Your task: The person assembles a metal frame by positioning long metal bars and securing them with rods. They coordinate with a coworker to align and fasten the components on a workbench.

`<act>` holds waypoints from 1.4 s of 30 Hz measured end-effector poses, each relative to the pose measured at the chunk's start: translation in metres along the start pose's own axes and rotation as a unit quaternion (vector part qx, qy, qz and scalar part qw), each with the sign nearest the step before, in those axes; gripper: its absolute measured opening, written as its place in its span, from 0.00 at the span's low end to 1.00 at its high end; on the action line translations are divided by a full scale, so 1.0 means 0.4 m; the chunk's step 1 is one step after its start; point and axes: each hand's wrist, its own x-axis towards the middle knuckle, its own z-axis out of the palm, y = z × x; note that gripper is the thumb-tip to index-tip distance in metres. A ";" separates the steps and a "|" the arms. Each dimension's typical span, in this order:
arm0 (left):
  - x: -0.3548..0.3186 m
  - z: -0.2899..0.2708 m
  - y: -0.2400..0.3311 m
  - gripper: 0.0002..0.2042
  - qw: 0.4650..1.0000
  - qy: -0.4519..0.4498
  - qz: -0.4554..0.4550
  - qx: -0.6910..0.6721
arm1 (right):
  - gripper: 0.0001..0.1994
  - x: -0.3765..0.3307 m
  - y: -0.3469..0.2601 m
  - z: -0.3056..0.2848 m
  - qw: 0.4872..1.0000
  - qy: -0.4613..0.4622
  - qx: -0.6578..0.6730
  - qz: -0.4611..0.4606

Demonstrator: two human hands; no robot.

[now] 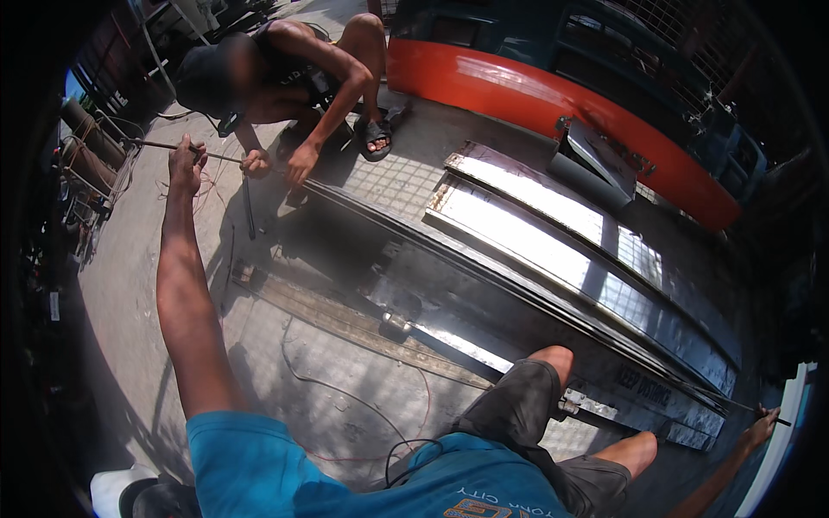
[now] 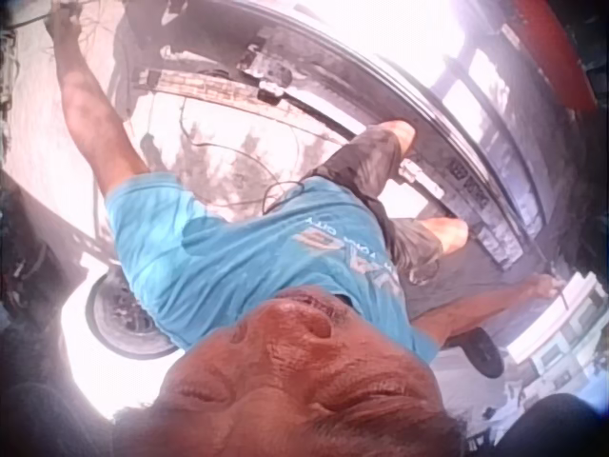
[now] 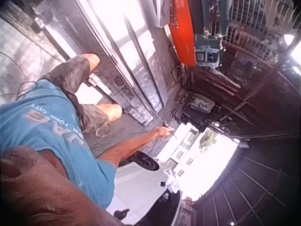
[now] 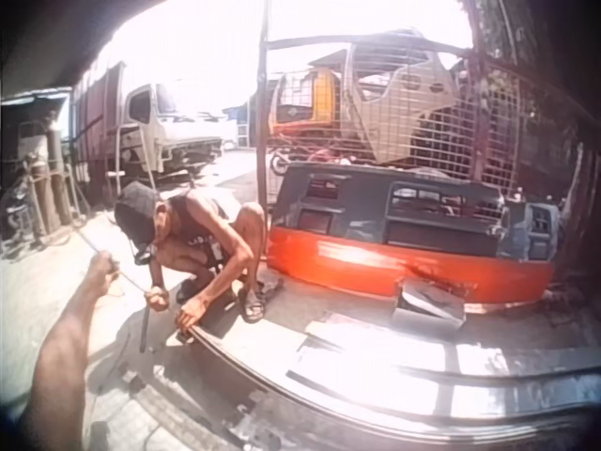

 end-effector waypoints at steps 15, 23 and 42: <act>-0.151 0.069 -0.094 0.50 0.991 -0.097 -0.051 -0.076 | 0.17 -0.005 -0.033 0.010 0.999 -0.039 0.003 -0.020; -0.111 0.123 -0.052 0.24 0.991 -0.093 -0.084 0.052 | 0.18 0.044 0.045 -0.009 0.998 -0.023 0.021 0.048; -0.299 0.081 -0.075 0.36 0.995 0.053 0.048 0.076 | 0.18 0.181 0.220 -0.062 0.998 -0.031 0.061 -0.007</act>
